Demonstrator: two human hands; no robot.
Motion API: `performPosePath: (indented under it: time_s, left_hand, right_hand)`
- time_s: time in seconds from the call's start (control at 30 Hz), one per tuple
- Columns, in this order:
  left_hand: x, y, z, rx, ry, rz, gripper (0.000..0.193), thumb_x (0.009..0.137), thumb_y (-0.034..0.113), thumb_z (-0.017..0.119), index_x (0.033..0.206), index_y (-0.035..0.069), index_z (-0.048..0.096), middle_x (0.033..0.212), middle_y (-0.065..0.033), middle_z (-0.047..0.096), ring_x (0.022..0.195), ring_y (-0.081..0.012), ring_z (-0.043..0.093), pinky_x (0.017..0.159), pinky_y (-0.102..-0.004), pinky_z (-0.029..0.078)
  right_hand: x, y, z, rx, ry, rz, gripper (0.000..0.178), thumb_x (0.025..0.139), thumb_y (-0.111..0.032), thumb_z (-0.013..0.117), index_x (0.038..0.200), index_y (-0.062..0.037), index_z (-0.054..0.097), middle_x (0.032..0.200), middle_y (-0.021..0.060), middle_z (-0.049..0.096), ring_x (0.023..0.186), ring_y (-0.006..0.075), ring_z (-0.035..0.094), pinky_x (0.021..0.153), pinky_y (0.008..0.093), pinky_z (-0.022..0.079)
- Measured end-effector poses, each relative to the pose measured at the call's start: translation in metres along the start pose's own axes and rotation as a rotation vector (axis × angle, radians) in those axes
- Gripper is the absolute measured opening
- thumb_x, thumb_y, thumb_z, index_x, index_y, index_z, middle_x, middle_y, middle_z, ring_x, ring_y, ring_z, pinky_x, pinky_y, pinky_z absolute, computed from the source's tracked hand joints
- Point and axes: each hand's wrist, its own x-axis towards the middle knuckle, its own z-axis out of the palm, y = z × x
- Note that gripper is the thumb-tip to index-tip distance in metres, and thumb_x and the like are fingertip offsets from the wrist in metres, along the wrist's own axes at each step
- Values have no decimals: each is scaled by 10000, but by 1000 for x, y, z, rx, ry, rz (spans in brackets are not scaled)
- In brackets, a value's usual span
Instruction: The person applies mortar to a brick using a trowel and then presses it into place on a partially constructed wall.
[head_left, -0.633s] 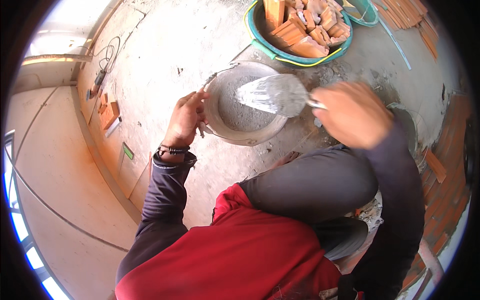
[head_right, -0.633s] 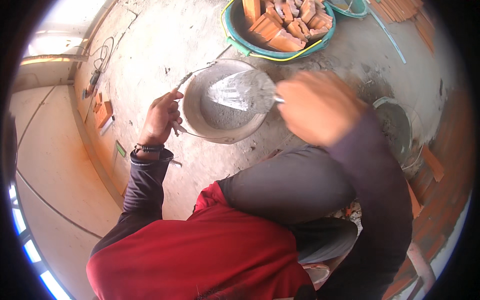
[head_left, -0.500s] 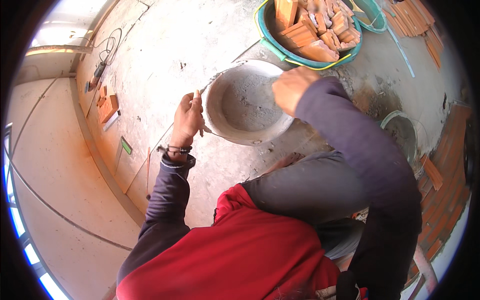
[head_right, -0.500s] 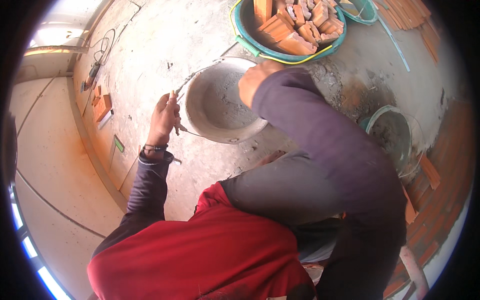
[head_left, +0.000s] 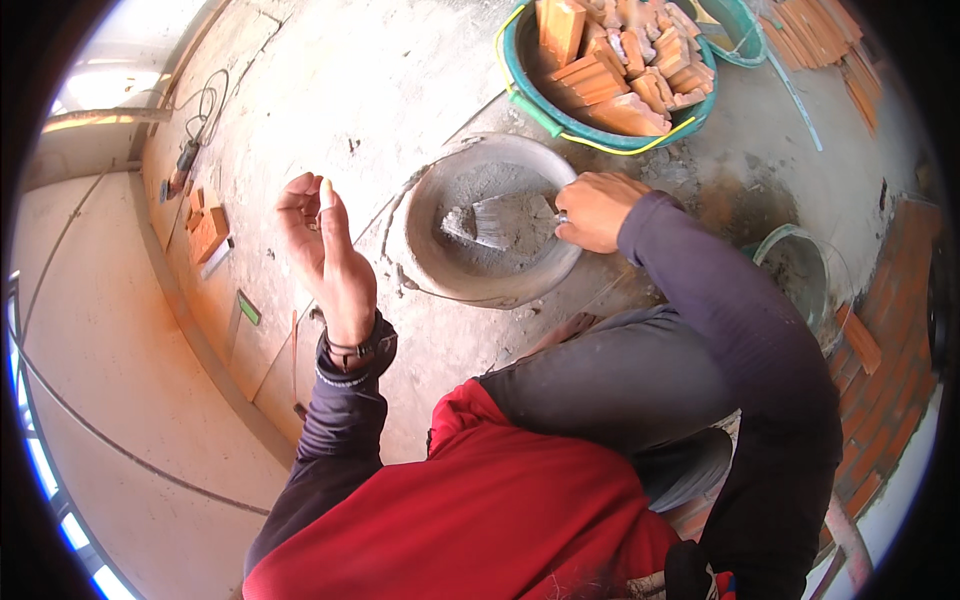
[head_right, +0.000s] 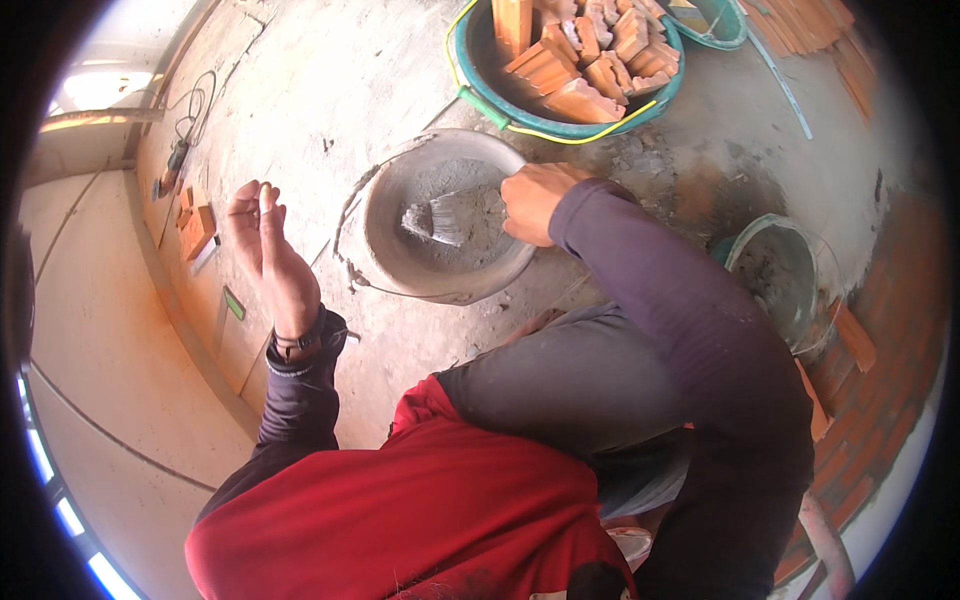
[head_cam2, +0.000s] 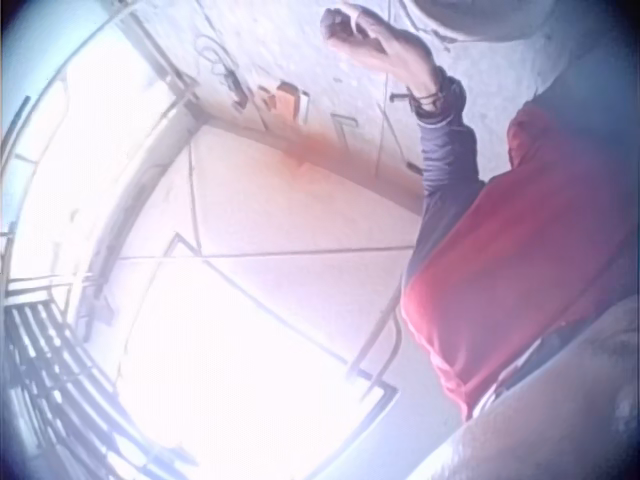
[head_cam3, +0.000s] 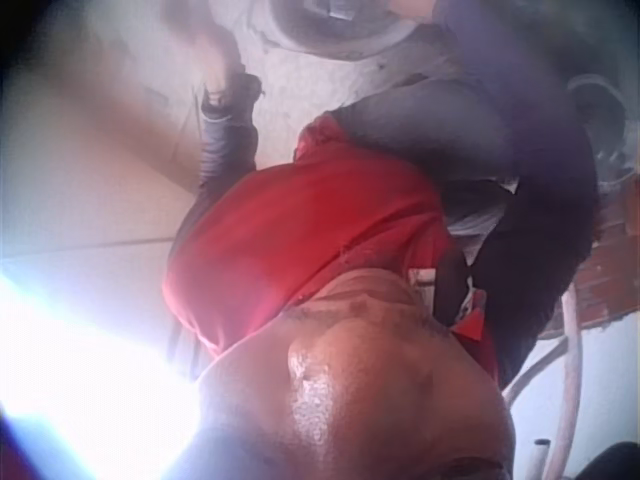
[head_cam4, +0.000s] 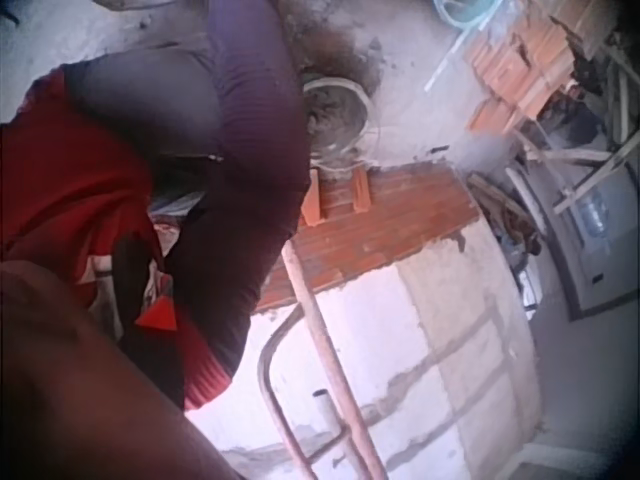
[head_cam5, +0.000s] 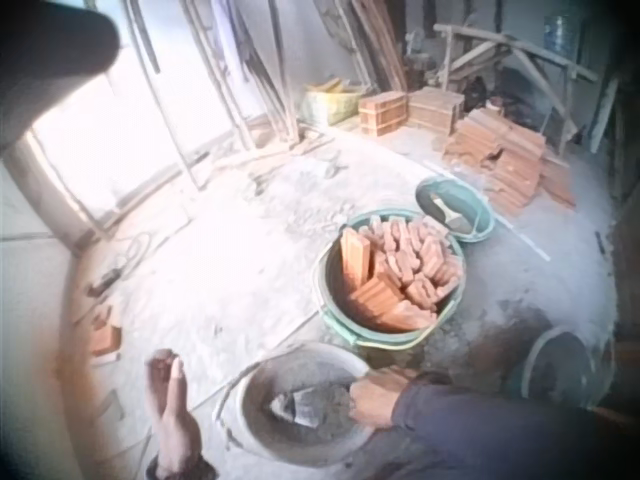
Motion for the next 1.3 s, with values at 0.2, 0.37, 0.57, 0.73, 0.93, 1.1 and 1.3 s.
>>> performPosePath:
  time_s: [0.2,0.37,0.57,0.73,0.93,1.1,1.3]
  left_hand:
    - [-22,51,40,-423,-224,474,251,956,159,522,1152,3,498,967,-126,568,887,-205,546,870,-417,438]
    - [-67,92,77,-835,-585,611,292,872,234,663,1050,74,494,811,-76,593,643,-210,556,652,-406,473]
    - [-124,114,111,-1170,-1002,626,340,820,349,739,979,128,534,762,-1,552,679,-138,543,626,-312,415]
    - [-177,151,118,-1318,-1063,515,305,834,356,726,884,139,518,735,9,502,668,-134,480,650,-308,393]
    - [-201,181,131,-1275,-1080,273,246,911,309,632,963,146,454,797,9,390,789,-166,421,826,-372,319]
    - [-230,236,178,-1539,-1367,350,241,903,264,602,1017,59,547,935,-101,565,865,-226,542,823,-371,438]
    - [-328,323,215,-1461,-1499,558,363,998,255,430,1152,-56,536,1129,-161,586,1046,-243,576,937,-371,438]
  right_hand:
    - [-69,7,-32,82,171,30,266,813,-294,692,903,-44,684,839,194,681,839,394,657,765,495,500]
    - [-155,20,-43,130,410,123,231,801,-308,693,896,-98,675,781,181,654,790,384,647,687,508,489]
    - [-290,2,-36,66,731,356,248,822,-278,689,864,-39,636,686,182,627,700,398,637,636,482,493]
    - [-406,-56,17,290,823,775,243,855,-259,667,879,-18,642,745,199,646,737,405,642,679,506,491]
    - [-507,-152,94,407,908,956,204,869,-191,701,907,-1,634,626,147,572,556,311,583,542,414,429]
    - [-570,-251,131,627,814,1293,215,886,-192,672,859,18,635,636,155,567,573,271,582,544,389,436]
    - [-644,-299,191,893,936,1566,176,891,-166,629,848,2,656,589,53,541,517,147,526,498,322,431]
